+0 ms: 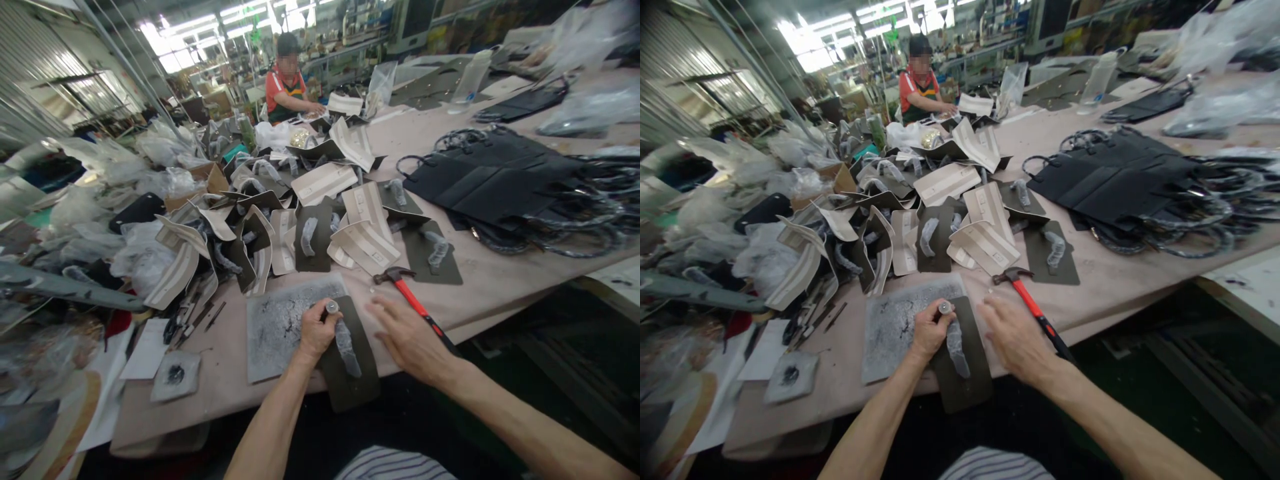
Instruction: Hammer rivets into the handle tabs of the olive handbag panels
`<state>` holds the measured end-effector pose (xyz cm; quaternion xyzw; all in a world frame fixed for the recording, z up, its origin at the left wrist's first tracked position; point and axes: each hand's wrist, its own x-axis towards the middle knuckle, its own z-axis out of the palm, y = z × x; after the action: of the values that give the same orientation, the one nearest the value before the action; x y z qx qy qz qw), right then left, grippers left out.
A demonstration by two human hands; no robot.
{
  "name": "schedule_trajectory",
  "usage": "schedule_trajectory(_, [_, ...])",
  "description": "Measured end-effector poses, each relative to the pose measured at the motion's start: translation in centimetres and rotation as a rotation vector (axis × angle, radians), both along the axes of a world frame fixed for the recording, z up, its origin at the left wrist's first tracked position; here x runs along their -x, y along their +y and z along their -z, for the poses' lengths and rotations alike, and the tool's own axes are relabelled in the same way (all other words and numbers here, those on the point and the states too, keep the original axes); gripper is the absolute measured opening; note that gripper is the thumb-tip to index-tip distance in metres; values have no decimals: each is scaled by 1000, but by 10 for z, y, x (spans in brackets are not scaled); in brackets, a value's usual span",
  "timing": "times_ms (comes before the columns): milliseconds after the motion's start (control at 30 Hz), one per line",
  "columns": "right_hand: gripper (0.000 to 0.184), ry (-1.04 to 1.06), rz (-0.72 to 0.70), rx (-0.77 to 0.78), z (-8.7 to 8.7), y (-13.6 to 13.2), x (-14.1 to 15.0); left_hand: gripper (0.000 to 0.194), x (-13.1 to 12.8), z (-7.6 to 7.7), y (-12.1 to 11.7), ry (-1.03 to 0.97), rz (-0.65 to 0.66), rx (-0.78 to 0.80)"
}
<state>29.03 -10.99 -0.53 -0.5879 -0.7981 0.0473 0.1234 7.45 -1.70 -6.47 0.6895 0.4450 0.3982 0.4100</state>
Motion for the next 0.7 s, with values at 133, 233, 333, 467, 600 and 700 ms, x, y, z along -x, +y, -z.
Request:
schedule_trajectory(133, [28,-84,-472,61,-10,0,55,10,-3,-2,-1,-3,-59,53])
schedule_trajectory(233, [13,-166,-464,8,-4,-1,69,12,-7,-4,3,-74,-159,142])
schedule_trajectory(333, [12,-230,-454,-36,-3,0,71,17,-10,-8,10,-190,-281,191])
schedule_trajectory(467, [7,-248,-150,5,-23,7,72,20,-2,-37,22,-336,-341,94])
schedule_trajectory(600, [18,-118,194,177,-41,17,75,23,14,-78,24,-427,-393,-34])
schedule_trajectory(700, [34,24,308,295,-34,21,78,19,16,-82,18,-356,-304,-28])
